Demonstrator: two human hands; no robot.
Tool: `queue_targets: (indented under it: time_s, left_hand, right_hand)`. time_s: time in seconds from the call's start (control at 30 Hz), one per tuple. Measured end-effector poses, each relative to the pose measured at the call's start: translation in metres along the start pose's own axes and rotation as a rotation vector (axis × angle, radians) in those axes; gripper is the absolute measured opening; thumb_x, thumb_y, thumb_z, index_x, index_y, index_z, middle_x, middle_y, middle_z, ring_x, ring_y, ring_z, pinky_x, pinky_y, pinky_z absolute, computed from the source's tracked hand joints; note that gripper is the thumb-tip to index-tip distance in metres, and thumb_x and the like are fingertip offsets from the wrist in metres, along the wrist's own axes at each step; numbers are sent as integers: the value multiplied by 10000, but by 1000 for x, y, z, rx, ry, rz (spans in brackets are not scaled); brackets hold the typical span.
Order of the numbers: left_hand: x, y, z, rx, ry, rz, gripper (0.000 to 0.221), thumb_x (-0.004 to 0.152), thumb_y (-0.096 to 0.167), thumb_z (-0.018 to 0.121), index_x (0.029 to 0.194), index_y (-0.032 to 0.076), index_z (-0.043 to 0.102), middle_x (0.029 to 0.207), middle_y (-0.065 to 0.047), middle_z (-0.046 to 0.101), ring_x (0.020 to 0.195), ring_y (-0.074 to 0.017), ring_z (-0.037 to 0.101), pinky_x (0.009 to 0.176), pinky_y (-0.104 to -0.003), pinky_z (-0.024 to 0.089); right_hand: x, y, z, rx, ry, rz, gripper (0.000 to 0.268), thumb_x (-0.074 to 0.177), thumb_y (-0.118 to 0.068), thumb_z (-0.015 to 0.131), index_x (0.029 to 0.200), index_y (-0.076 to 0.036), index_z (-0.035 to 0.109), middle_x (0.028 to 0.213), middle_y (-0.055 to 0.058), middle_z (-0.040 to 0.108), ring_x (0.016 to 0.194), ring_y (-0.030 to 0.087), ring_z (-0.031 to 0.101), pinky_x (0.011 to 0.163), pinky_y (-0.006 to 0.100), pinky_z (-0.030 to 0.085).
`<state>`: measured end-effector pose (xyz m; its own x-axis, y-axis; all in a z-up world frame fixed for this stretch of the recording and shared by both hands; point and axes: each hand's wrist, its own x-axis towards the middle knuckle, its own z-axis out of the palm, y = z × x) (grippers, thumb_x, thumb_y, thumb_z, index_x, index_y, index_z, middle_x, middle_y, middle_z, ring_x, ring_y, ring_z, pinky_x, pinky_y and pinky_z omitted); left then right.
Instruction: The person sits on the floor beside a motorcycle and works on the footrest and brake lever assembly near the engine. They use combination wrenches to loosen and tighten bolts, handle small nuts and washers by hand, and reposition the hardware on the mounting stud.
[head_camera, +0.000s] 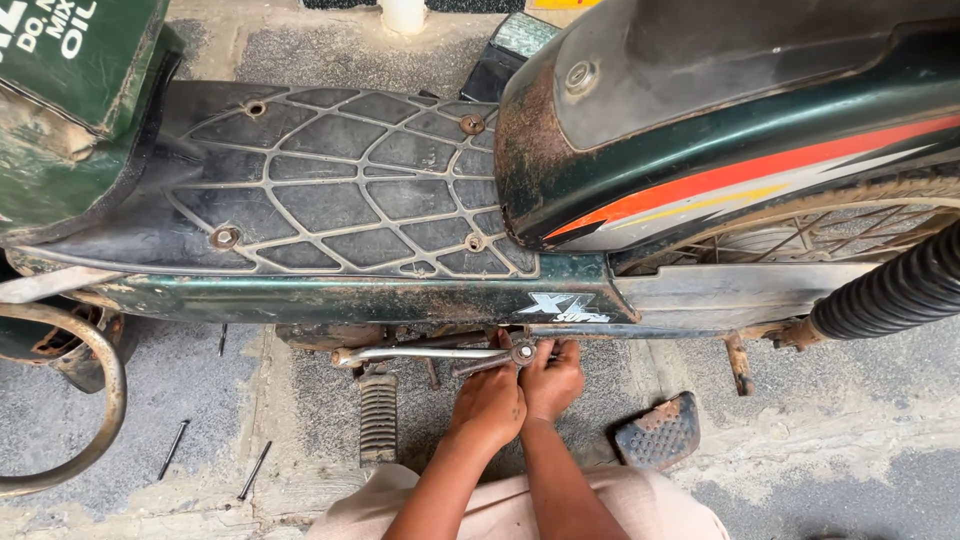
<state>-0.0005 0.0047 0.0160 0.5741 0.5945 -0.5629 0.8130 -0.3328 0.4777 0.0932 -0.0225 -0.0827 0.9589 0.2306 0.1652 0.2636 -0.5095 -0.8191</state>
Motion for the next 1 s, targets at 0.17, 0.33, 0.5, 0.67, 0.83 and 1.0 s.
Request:
queue_targets:
  time_s: [0.17, 0.33, 0.5, 0.67, 0.83, 1.0]
  left_hand:
    - [-6, 2, -7, -45, 57, 11, 658, 1014, 142, 417, 1595, 33, 129, 1477, -247, 497, 1348, -378, 521, 1164, -450, 384]
    - [-5, -2, -3, -68, 127, 54, 777, 980, 141, 450, 1625, 43, 28, 1496, -251, 467, 1347, -380, 509, 1147, -436, 390]
    - [-2, -4, 0, -54, 92, 39, 715, 997, 183, 458, 1616, 53, 125, 1414, -219, 570, 1290, -360, 578, 1123, -428, 438]
    - [2, -4, 4, -72, 121, 53, 605, 1004, 186, 468, 1564, 56, 277, 1358, -193, 620, 1258, -355, 599, 1099, -443, 450]
    - [-5, 0, 0, -110, 157, 46, 700, 984, 149, 464, 1612, 30, 180, 1317, -213, 615, 1198, -368, 616, 1048, -449, 479]
    - [10, -8, 14, -2, 49, 54, 483, 1024, 191, 481, 1453, -17, 400, 1217, -189, 707, 1149, -306, 689, 1075, -443, 487]
  right_hand:
    - [1, 5, 6, -15, -15, 13, 341, 962, -287, 656, 771, -9, 607, 633, 192, 660, 545, 338, 643, 554, 473, 503]
    - [7, 31, 21, 82, -28, 31, 320, 985, -241, 570, 768, -9, 603, 647, 190, 640, 537, 300, 591, 557, 470, 487]
    - [12, 8, 3, 938, -342, 664, 208, 1003, -173, 455, 846, -80, 555, 710, 38, 574, 556, 158, 532, 488, 367, 459]
    - [22, 14, 2, 1068, -441, 853, 239, 1019, -216, 385, 861, -98, 521, 656, 13, 489, 521, 151, 439, 468, 333, 389]
    - [25, 18, -1, 1209, -555, 928, 293, 1036, -299, 355, 890, -113, 526, 632, -12, 447, 511, 137, 395, 464, 308, 337]
    - [11, -39, -41, 451, -410, 654, 297, 1036, -319, 430, 950, -88, 595, 682, 79, 598, 557, 220, 538, 530, 384, 418]
